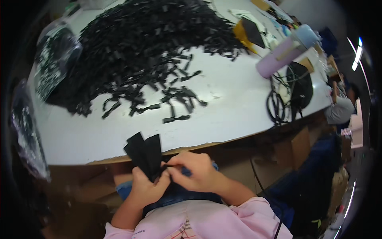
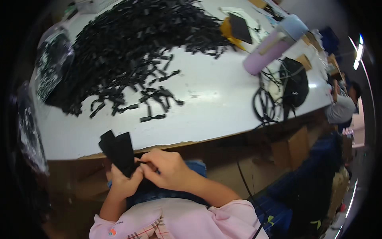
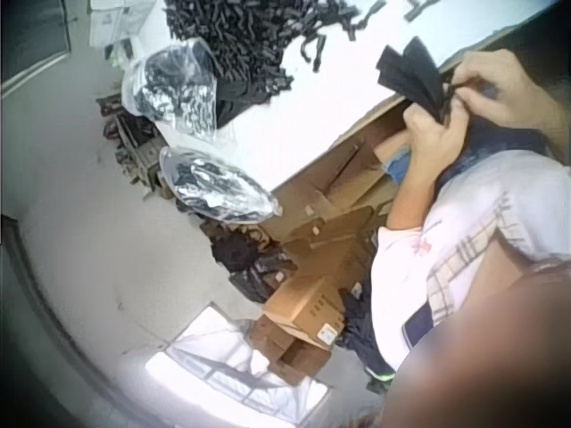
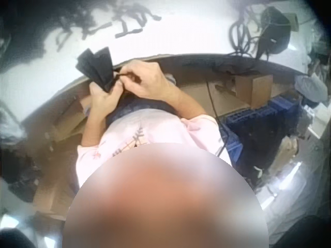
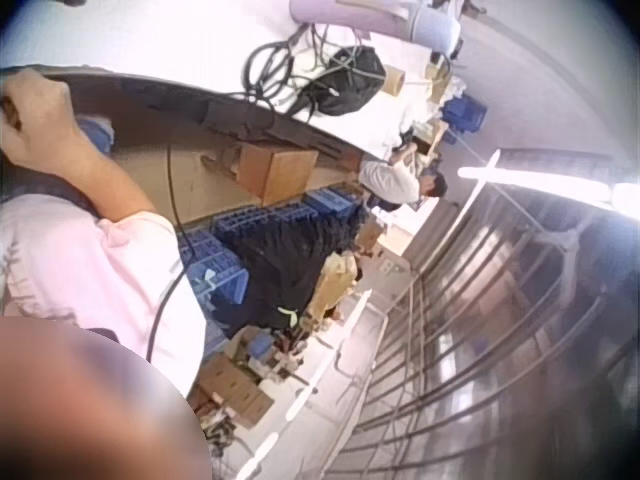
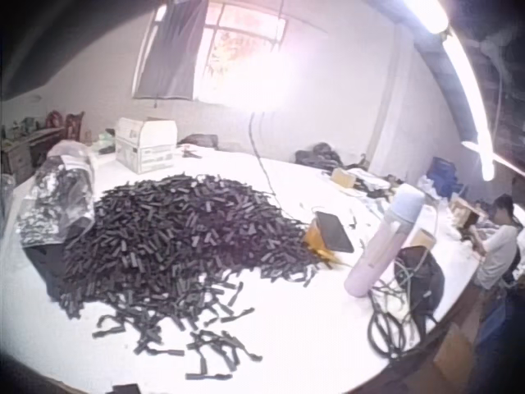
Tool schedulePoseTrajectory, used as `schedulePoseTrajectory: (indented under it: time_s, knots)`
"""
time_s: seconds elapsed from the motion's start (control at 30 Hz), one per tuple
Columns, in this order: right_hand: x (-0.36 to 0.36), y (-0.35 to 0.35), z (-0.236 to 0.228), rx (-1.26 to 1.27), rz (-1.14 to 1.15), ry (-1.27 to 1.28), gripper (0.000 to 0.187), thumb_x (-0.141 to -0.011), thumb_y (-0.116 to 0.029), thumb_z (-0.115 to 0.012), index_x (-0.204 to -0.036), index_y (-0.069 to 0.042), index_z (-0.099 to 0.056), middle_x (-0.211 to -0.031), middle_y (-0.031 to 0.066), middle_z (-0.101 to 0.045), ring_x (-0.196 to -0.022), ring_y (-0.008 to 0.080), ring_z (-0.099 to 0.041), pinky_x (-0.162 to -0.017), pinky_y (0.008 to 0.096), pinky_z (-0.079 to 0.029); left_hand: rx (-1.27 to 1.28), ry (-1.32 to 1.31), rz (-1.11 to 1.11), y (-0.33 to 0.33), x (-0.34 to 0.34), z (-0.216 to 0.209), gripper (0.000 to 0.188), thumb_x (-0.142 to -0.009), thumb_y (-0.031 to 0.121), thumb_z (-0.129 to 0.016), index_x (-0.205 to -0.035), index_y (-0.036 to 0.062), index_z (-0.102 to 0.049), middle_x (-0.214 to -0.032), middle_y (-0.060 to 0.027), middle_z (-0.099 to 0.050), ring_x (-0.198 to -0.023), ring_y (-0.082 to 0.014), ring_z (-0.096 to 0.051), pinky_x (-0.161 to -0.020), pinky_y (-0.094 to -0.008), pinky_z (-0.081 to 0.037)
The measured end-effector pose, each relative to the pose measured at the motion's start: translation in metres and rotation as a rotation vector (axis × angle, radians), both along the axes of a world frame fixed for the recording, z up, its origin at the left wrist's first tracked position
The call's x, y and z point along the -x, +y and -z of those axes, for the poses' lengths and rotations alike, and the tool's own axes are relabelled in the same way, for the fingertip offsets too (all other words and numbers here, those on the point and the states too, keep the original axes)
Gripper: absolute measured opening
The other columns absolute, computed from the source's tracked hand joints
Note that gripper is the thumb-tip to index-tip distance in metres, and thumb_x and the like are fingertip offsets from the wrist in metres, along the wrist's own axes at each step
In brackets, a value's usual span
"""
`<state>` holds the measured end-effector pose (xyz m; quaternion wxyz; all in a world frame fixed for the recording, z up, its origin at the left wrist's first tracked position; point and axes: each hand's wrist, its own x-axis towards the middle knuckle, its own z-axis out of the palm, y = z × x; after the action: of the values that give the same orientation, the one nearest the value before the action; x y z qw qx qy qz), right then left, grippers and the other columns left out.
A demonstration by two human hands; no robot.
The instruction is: The person is manually assembling small black plastic components onto a fabric strap at a workstation.
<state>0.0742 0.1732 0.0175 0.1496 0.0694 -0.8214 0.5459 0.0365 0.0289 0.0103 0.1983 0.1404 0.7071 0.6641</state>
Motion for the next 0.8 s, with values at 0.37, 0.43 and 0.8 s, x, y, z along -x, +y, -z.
schedulePoseTrajectory:
  time_s: [0.37,0.43,0.8]
  knots:
    - [-0.002,0.024,-0.011,0.305,0.128,-0.070,0.010,-0.075,0.000,-0.054,-0.084,0.004,-0.054,-0.066,0.0050,-0.054,-0.056,0.0083,-0.054,-0.052,0.0187,-0.044,-0.004,-0.101,0.188,-0.003,0.005,-0.002,0.007,-0.071,0.007,-0.056,-0.072,0.0016,-0.053,-0.054,0.0040,-0.044,-0.049,-0.0029,-0.037,-0.043,-0.0192,-0.030]
    - [0.001,0.019,-0.010,0.234,0.093,-0.073,0.014,-0.073,-0.001,-0.057,-0.086,0.003,-0.055,-0.066,0.0058,-0.054,-0.056,0.0092,-0.054,-0.051,0.0191,-0.043,-0.024,-0.106,0.145,0.000,0.009,-0.003,0.007,-0.071,0.007,-0.056,-0.072,0.0017,-0.053,-0.055,0.0040,-0.044,-0.049,-0.0027,-0.037,-0.043,-0.0189,-0.030]
    - [0.006,0.005,-0.011,0.110,-0.056,0.025,0.006,-0.071,0.002,-0.056,-0.078,0.001,-0.056,-0.068,0.0094,-0.054,-0.055,0.0175,-0.052,-0.048,0.0241,-0.041,-0.069,-0.116,0.072,-0.001,0.006,-0.010,0.007,-0.072,0.001,-0.056,-0.078,-0.0007,-0.054,-0.066,0.0016,-0.051,-0.055,-0.0031,-0.044,-0.048,-0.0170,-0.036]
